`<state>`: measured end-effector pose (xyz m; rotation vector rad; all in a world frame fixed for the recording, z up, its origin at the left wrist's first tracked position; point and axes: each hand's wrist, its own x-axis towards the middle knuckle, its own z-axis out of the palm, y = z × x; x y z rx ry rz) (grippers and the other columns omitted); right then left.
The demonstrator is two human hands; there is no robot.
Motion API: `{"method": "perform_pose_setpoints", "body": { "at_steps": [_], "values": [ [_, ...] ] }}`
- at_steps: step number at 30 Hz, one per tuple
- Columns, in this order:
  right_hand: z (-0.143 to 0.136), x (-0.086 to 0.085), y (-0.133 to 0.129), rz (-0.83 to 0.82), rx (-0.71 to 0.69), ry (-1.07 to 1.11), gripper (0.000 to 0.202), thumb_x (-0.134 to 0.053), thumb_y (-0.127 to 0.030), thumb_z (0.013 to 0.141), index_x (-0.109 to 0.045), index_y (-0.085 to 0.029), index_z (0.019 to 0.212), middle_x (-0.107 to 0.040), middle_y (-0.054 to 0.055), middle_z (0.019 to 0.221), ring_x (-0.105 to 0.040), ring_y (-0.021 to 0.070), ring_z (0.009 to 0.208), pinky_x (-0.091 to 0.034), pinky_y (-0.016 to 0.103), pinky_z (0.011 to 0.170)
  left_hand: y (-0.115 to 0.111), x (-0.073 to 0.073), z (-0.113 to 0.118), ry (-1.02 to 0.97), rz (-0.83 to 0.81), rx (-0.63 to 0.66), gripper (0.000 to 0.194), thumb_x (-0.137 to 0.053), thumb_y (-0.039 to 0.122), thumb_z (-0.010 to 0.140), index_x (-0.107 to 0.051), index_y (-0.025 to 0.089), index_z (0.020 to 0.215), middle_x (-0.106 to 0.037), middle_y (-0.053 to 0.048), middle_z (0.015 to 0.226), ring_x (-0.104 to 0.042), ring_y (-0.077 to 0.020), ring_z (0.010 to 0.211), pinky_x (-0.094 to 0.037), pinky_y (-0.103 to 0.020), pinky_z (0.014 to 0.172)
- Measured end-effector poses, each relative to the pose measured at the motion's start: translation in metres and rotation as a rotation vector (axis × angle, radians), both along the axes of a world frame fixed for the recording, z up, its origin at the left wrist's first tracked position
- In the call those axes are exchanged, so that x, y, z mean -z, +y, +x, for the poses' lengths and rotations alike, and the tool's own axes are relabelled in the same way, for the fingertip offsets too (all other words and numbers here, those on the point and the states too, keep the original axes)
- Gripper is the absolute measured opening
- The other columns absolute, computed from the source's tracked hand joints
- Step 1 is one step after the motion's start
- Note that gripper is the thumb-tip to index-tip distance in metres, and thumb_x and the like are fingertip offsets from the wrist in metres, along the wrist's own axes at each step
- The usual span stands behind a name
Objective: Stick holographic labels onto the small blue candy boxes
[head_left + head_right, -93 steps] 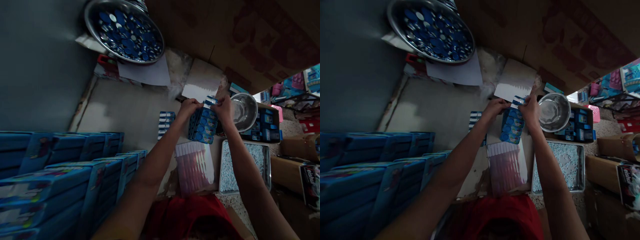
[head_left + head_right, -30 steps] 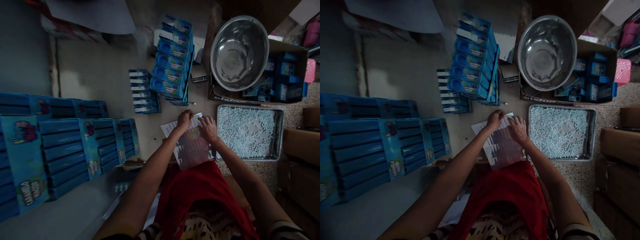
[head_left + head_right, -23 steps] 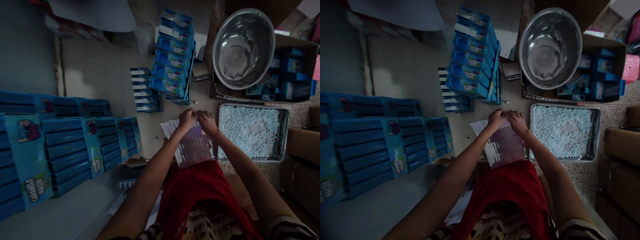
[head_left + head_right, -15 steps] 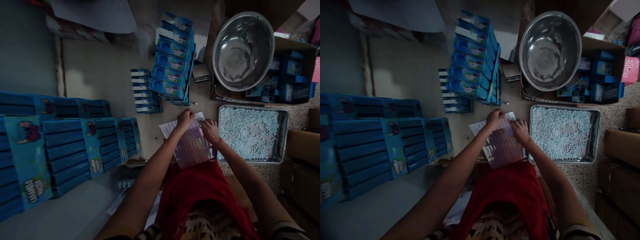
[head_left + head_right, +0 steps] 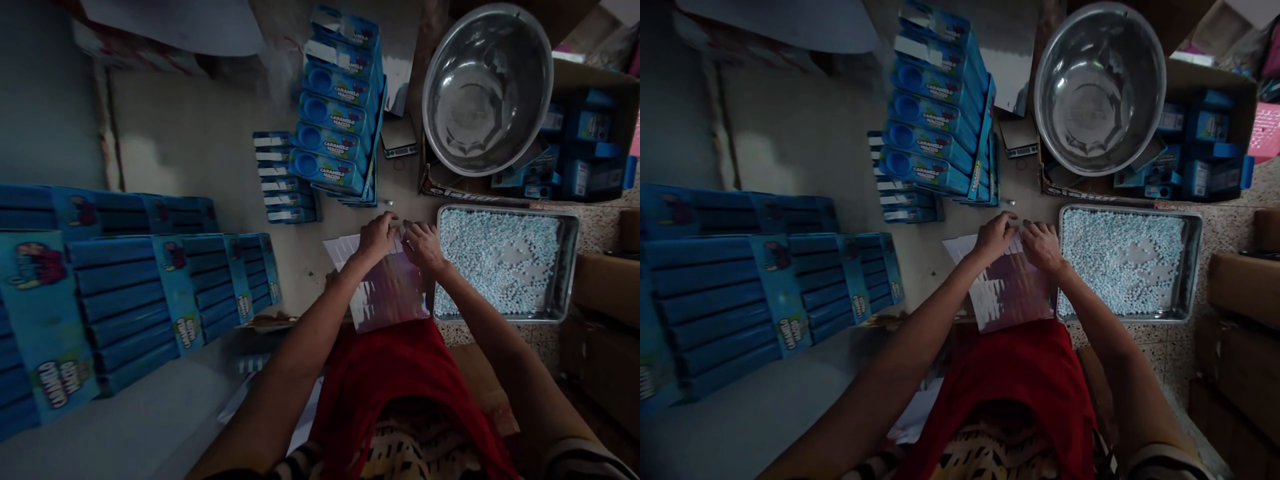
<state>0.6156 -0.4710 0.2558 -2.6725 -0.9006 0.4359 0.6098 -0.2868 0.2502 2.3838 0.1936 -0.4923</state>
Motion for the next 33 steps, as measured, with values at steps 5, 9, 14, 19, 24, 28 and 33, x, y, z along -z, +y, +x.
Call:
{"method": "perform_pose_setpoints", "body": {
  "at_steps": [5,9,14,19,24,28,33],
  "values": [
    [-0.007,-0.002,-0.003,-0.016,0.046,-0.032,0.025,-0.054,-0.032,0.107,-0.076,-0.022,0.110,-0.059,0.010,0.161,-0.054,0.0336,0.125,-0.040,0.047,0.099,-0.005,0.006,-0.001,-0.054,-0.028,-0.004,0.017,-0.069,0.030,0.099,-0.081,0.024,0.108,-0.078,-0.009,0.107,-0.072,-0.0242,0.103,-0.049,-0.033,0.090],
    [-0.006,-0.001,-0.005,-0.028,-0.004,-0.015,0.026,-0.053,-0.033,0.108,-0.076,-0.022,0.113,-0.060,0.009,0.161,-0.055,0.0327,0.124,-0.039,0.047,0.100,-0.008,0.011,0.000,-0.047,-0.021,-0.054,0.018,-0.068,0.030,0.097,-0.084,0.024,0.102,-0.080,-0.008,0.105,-0.074,-0.0236,0.098,-0.050,-0.033,0.090],
    [-0.009,0.001,-0.003,-0.022,-0.083,-0.027,0.026,-0.051,-0.027,0.109,-0.075,-0.019,0.115,-0.061,0.012,0.160,-0.056,0.0306,0.127,-0.036,0.047,0.107,-0.009,0.007,0.005,0.055,-0.006,-0.130,0.020,-0.068,0.026,0.092,-0.086,0.028,0.101,-0.083,-0.005,0.110,-0.074,-0.0238,0.102,-0.051,-0.031,0.089],
    [-0.018,-0.007,-0.003,-0.049,-0.060,0.015,0.025,-0.053,-0.027,0.108,-0.076,-0.019,0.108,-0.076,0.013,0.130,-0.060,0.0298,0.114,-0.036,0.047,0.104,-0.008,0.006,0.007,0.081,-0.004,-0.151,0.018,-0.070,0.025,0.089,-0.085,0.027,0.098,-0.084,-0.005,0.109,-0.075,-0.0251,0.099,-0.050,-0.033,0.084],
    [-0.024,-0.023,-0.007,-0.017,0.120,0.065,0.021,-0.065,-0.036,0.102,-0.079,-0.022,0.095,-0.075,0.012,0.103,-0.060,0.0294,0.104,-0.039,0.043,0.092,-0.008,0.011,0.011,0.076,0.025,-0.131,0.018,-0.067,0.026,0.092,-0.084,0.027,0.098,-0.082,-0.006,0.109,-0.072,-0.0248,0.101,-0.049,-0.034,0.088],
    [-0.028,-0.051,-0.009,0.171,0.506,0.253,0.026,-0.072,-0.045,0.096,-0.078,-0.022,0.084,-0.068,0.004,0.076,-0.060,0.0213,0.078,-0.040,0.035,0.077,-0.007,0.023,0.018,0.000,-0.019,-0.096,0.019,-0.066,0.027,0.094,-0.084,0.024,0.099,-0.080,-0.010,0.111,-0.069,-0.0266,0.110,-0.048,-0.038,0.102],
    [-0.023,-0.105,-0.012,0.657,0.922,0.771,0.046,-0.086,-0.066,0.072,-0.071,-0.023,0.075,-0.062,-0.002,0.065,-0.053,0.0146,0.060,-0.041,0.030,0.063,-0.006,0.016,0.005,-0.107,-0.241,-0.291,0.032,-0.064,0.038,0.097,-0.080,0.018,0.115,-0.076,-0.016,0.127,-0.066,-0.0293,0.124,-0.046,-0.042,0.113]
  ]
}}
